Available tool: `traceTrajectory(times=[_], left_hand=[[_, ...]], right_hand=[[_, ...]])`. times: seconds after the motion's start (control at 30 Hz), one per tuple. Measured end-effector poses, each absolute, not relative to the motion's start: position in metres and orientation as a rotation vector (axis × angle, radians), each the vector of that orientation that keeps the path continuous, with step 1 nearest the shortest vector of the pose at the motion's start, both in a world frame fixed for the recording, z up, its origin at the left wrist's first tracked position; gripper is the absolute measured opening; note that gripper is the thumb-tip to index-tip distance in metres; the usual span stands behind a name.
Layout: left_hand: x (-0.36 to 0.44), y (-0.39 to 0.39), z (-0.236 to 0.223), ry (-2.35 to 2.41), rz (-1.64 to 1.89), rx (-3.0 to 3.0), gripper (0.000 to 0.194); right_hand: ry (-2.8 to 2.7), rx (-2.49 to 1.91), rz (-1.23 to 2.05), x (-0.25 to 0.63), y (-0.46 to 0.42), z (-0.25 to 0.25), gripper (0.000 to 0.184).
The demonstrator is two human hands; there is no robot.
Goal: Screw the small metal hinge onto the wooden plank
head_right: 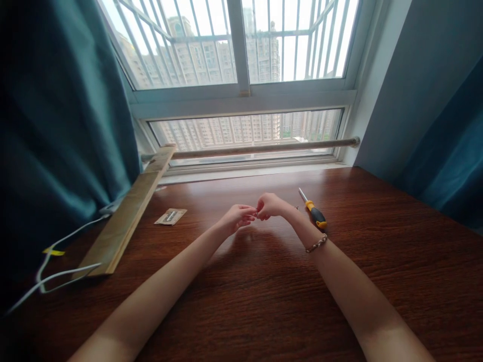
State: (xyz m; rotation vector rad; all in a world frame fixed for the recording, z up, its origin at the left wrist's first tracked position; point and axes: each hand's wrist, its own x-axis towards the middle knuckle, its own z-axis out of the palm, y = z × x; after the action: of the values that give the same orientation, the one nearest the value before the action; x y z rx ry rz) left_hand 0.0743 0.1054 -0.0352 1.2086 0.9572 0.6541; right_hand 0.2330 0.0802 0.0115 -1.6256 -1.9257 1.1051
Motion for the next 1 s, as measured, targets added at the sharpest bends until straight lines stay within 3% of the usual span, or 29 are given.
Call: traceTrajectory(times=[0.1,0.23,0.43,1.0], left_hand=[[0.072,0.103,-0.036,0.939,0.676,1.209,0.032],[0.068,0.105,-0.031,0.956,0.711,1.249,0.037],[0.063,0.111,-0.032,1.023,0.718,1.227,0.039],[0.056,0.102,-0.02,1.048,0.704,1.339,0.036]], right_hand=[[-1.886,-1.724,1.101,0.243,0.086,0.007,0.011],[-1.714,-2.129,0.831,0.276,0.1,-0.001,0.026],[-1.599,-2.347,0.716,0.314,0.114,-0.017,0.011],[-1.743,-2.542,0.361,0.295,0.093,0.005,0.025]])
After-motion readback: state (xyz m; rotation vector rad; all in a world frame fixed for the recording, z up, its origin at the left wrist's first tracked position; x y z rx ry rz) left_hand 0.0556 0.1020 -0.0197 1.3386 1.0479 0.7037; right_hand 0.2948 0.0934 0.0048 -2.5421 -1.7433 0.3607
